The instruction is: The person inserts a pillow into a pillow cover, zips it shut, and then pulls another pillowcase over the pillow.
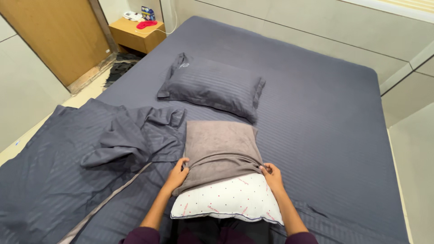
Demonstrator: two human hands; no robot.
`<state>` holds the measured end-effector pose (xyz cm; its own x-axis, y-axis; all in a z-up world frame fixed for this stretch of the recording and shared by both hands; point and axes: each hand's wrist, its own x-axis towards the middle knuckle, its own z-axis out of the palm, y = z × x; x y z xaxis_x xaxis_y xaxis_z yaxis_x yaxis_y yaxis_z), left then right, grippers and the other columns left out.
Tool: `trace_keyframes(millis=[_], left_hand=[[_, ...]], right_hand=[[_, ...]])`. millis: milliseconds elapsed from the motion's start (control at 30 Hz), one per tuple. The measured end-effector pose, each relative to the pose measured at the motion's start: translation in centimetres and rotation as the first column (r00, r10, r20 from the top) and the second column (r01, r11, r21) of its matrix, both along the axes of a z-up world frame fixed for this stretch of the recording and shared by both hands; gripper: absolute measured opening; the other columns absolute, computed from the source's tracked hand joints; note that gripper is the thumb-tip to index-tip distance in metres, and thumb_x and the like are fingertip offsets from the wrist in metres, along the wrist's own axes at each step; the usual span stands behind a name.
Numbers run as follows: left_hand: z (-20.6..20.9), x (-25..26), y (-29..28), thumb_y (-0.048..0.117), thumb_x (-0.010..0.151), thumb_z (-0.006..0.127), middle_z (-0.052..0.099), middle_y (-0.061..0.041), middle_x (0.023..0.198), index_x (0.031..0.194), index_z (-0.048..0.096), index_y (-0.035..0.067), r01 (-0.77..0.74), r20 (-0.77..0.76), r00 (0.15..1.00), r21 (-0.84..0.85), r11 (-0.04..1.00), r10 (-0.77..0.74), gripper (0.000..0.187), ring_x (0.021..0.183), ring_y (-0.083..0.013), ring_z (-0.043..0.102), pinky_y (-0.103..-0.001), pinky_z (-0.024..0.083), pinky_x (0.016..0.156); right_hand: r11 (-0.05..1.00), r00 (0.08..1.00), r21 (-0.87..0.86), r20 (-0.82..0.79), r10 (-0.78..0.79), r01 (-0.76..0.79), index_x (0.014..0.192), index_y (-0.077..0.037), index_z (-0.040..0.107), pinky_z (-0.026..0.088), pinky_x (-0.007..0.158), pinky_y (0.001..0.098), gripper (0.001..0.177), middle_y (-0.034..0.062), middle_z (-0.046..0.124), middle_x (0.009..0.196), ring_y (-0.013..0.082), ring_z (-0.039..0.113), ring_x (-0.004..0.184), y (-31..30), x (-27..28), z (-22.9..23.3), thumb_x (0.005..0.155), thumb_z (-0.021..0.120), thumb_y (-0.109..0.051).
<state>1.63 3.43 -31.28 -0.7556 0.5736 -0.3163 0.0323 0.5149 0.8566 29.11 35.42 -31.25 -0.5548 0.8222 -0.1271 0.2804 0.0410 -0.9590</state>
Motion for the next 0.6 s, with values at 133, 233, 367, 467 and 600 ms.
trace_keyframes(millis=[133,233,367,467,600], left_hand=[[0.8,-0.4,-1.4,0.028,0.086,0.063,0.075,-0.016,0.096,0.125,0.068,0.020,-0.006,-0.267,0.964,-0.055,0.998,-0.009,0.040,0.092,-0.0318,0.073,-0.043,0.056,0.084],[6.3,-0.4,-1.2,0.023,0.073,0.070,0.068,-0.013,0.106,0.103,0.078,0.020,0.043,-0.550,0.793,-0.378,0.925,-0.262,0.032,0.102,-0.0359,0.064,-0.048,0.051,0.083],[11.7,0.2,4.5,0.027,0.077,0.067,0.068,-0.009,0.109,0.099,0.073,0.014,0.224,-0.654,0.682,-0.238,0.945,-0.327,0.025,0.107,-0.0305,0.065,-0.044,0.051,0.090],[12.1,0.4,9.6,0.042,0.089,0.067,0.068,-0.014,0.125,0.120,0.067,0.012,0.542,-0.628,0.618,-0.094,0.835,-0.472,0.043,0.119,-0.0337,0.063,-0.042,0.049,0.100],[11.7,0.6,13.1,0.057,0.090,0.061,0.060,-0.015,0.142,0.137,0.060,0.015,0.574,-0.489,0.644,-0.201,0.794,-0.589,0.063,0.131,-0.0337,0.056,-0.043,0.044,0.108]], right_hand=[[0.999,0.999,0.042,0.033,0.005,-0.006,0.114,-0.001,0.073,0.042,0.063,0.0344,0.023,0.0148,0.059,0.082,0.0192,0.049,0.072,-1.2,2.6,0.9,0.096,0.078,-0.014],[0.931,1.000,0.364,-0.011,-0.020,0.023,0.113,-0.007,0.070,0.052,0.071,0.0318,0.036,0.0041,0.068,0.101,0.0149,0.066,0.091,-4.1,3.9,6.0,0.078,0.077,-0.008],[0.834,0.947,0.468,0.019,0.322,-0.293,0.117,-0.007,0.070,0.052,0.078,0.0341,0.036,0.0098,0.068,0.108,0.0238,0.066,0.098,-5.9,1.4,12.1,0.081,0.072,-0.011],[0.802,0.930,0.474,0.246,0.274,-0.362,0.107,-0.007,0.072,0.051,0.073,0.0370,0.027,0.0101,0.069,0.095,0.0269,0.065,0.086,-6.5,0.7,13.5,0.084,0.074,-0.020],[0.652,0.891,0.629,0.157,0.426,-0.422,0.095,-0.002,0.069,0.046,0.069,0.0423,0.021,0.0131,0.061,0.081,0.0309,0.057,0.075,-7.6,2.8,13.2,0.082,0.075,-0.018]])
